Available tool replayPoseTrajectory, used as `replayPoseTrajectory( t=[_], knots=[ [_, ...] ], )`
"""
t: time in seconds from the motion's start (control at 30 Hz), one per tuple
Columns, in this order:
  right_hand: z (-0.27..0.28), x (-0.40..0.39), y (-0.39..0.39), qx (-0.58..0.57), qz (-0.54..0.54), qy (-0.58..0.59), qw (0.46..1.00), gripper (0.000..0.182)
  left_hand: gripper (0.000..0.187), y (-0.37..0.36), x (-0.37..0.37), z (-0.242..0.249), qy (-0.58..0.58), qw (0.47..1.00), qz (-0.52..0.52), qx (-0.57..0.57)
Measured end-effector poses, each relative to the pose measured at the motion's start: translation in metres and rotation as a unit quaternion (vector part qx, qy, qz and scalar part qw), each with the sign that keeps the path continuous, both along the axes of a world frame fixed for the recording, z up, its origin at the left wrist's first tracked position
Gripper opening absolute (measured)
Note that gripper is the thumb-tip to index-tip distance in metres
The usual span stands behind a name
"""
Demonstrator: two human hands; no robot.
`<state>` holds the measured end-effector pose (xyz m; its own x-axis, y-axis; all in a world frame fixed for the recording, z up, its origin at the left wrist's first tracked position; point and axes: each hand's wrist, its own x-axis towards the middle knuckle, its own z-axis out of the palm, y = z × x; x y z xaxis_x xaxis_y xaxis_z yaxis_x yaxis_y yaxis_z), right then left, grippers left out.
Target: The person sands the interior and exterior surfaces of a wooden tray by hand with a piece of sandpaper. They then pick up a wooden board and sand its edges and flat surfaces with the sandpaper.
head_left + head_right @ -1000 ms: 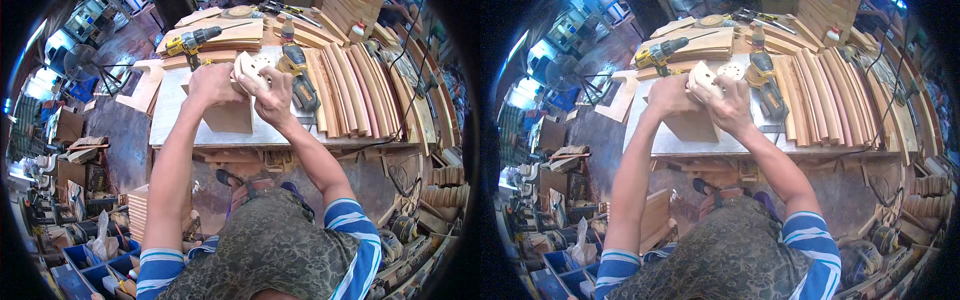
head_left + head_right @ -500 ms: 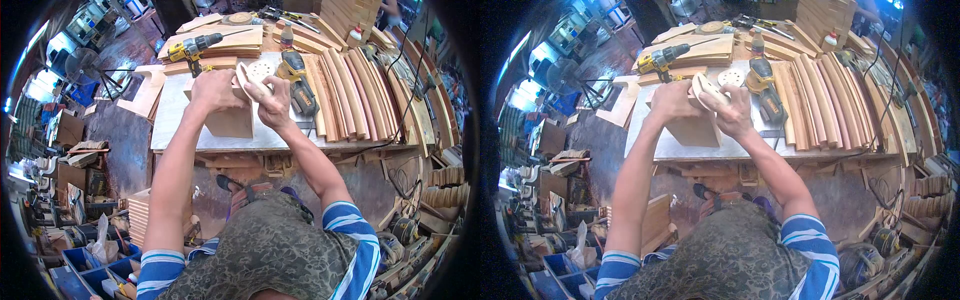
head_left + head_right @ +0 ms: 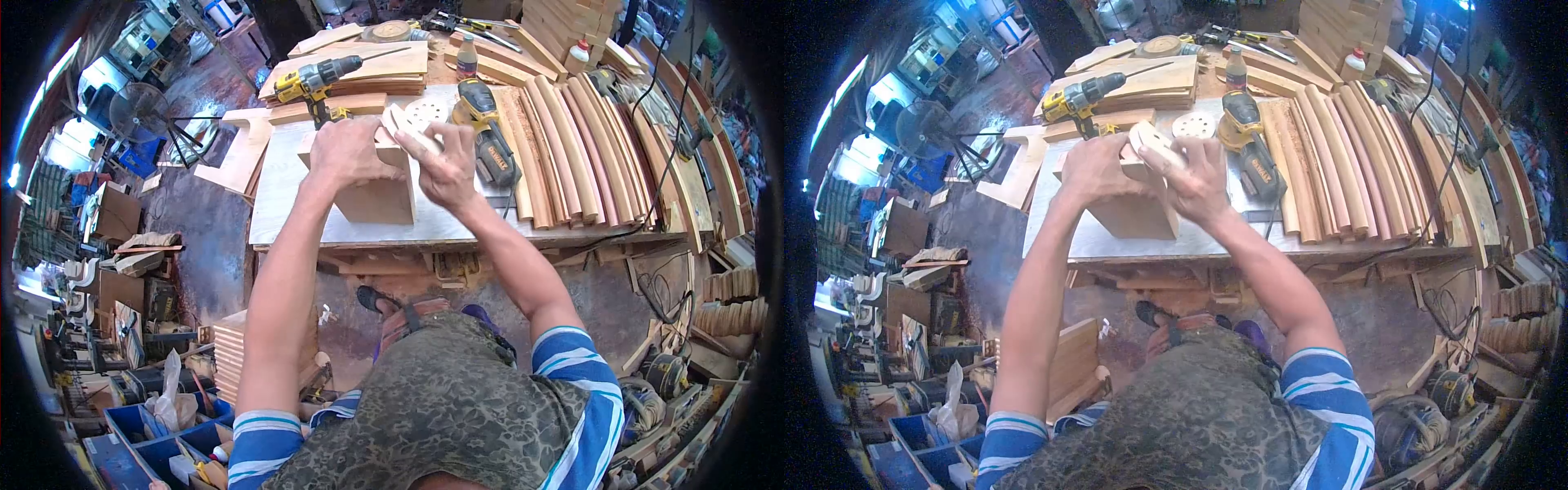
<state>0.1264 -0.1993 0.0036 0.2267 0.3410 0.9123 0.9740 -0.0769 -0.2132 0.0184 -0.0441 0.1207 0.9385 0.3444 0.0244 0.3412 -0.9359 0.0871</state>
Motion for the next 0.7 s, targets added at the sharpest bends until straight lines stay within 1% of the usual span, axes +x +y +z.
replayPoseTrajectory(
  t=[0.07,0.13,0.2,0.27,0.33,0.4,0.47,0.53,0.57,0.63,0.67,0.7],
  knots=[
    [0.003,0.017,0.003,-0.011,-0.025,-0.046,0.999,0.056,0.078,-0.003,-0.004,-0.003,0.005,1.000,0.000,0.004],
    [0.009,0.015,0.001,-0.015,-0.025,-0.054,0.998,0.056,0.075,-0.004,-0.007,-0.001,0.002,1.000,-0.001,0.001],
    [0.011,-0.001,-0.006,-0.001,0.012,-0.065,0.998,0.060,0.073,-0.003,-0.010,-0.005,-0.017,1.000,-0.002,0.016],
    [0.011,-0.001,-0.006,-0.010,0.010,-0.065,0.998,0.061,0.078,-0.003,-0.012,-0.007,-0.063,0.997,-0.033,0.000],
    [0.008,0.014,0.003,-0.001,-0.032,-0.086,0.996,0.059,0.076,-0.002,-0.010,-0.011,-0.046,0.998,-0.031,0.024],
    [0.010,0.013,0.004,0.011,-0.027,-0.086,0.996,0.060,0.075,-0.004,-0.013,-0.007,-0.027,0.999,-0.022,0.034],
    [0.011,-0.010,-0.005,0.012,0.015,-0.054,0.998,0.061,0.075,-0.007,-0.016,-0.003,-0.041,0.998,-0.027,0.032],
    [0.007,-0.005,-0.003,0.015,0.008,-0.057,0.998,0.061,0.075,-0.010,-0.017,-0.003,-0.043,0.999,-0.017,0.019],
    [-0.002,0.007,0.003,-0.003,-0.031,-0.065,0.997,0.059,0.075,-0.013,-0.021,-0.007,-0.039,0.999,-0.018,0.017],
    [-0.003,0.023,0.013,-0.018,-0.101,-0.080,0.992,0.057,0.077,-0.008,-0.020,-0.007,-0.028,0.999,-0.021,0.022],
    [-0.008,0.024,0.012,-0.012,-0.102,-0.079,0.992,0.057,0.077,-0.008,-0.024,-0.009,-0.029,0.999,-0.022,0.028],
    [-0.010,0.020,0.007,-0.015,-0.104,-0.046,0.993,0.057,0.079,-0.010,-0.034,-0.013,-0.060,0.997,-0.044,0.021]
  ],
)
